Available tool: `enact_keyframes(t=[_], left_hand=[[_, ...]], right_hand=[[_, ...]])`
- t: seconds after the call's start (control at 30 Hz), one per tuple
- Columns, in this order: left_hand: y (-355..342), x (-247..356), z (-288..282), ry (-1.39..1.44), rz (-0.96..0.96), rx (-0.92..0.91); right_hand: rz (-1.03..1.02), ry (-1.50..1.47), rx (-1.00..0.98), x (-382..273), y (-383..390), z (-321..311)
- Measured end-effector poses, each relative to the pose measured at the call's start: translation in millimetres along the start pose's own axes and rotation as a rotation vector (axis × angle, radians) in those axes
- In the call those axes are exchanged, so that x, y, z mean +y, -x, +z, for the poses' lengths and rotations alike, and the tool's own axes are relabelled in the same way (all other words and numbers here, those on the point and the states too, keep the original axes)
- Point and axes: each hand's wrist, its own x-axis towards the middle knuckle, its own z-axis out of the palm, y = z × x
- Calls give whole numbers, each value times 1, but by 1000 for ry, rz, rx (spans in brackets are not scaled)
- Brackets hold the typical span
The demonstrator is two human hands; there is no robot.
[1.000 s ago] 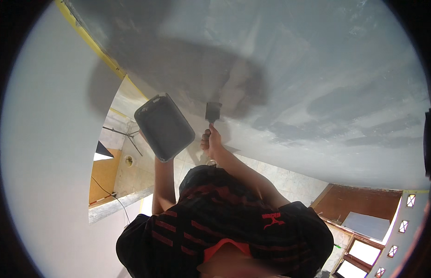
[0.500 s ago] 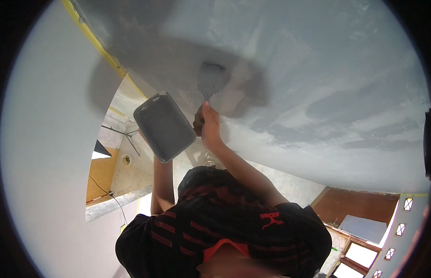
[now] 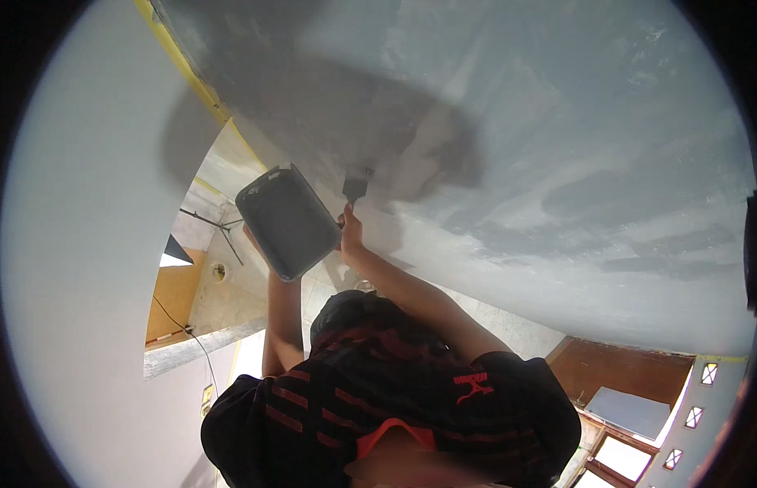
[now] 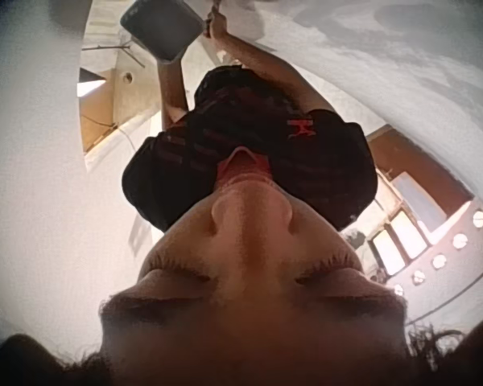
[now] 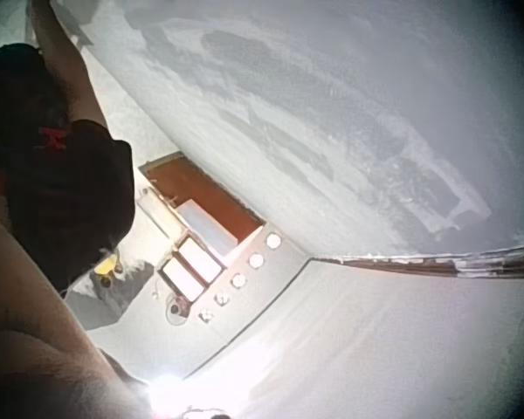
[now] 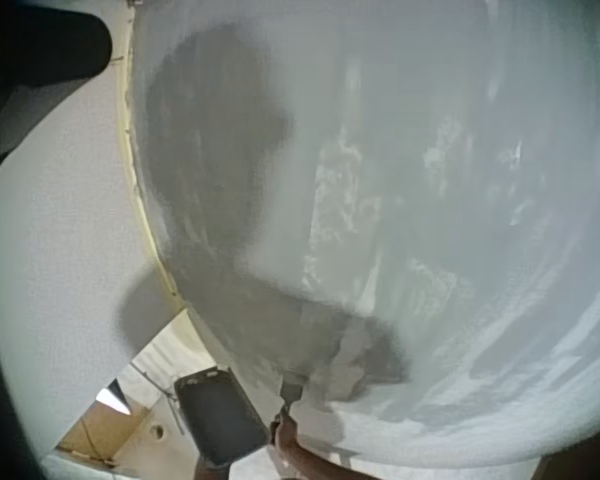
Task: The person applies wall putty from a mud pan onto a wall using a putty knife.
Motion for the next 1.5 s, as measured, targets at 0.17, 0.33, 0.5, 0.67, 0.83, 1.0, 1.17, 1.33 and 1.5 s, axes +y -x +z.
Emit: enact_keyframes(t=[0.17,0.33,0.5,0.67,0.83,1.0,1.17,1.33,1.5], left_hand=[[-1,-5,11,0,45,10],[2,-5,13,3,82,43],[4,5,6,-7,116,103],[10,1,9,-16,138,141],[16,7,6,-25,156,198],[9,7,6,-39,156,244],[3,-2,13,-50,123,251],[-4,0,19,-69,129,260],[-14,3,17,-79,132,282]], right_hand=[[506,-222,295,19,-32,-14],[424,-126,87,6,-36,-28],[170,181,38,-42,15,23],[-262,279,-26,-45,43,25],[-446,186,-148,-45,47,22],[175,53,38,-26,35,0],[293,-17,216,-2,-28,-69],[474,-125,329,-13,-31,-106],[406,-66,49,-66,35,-85]])
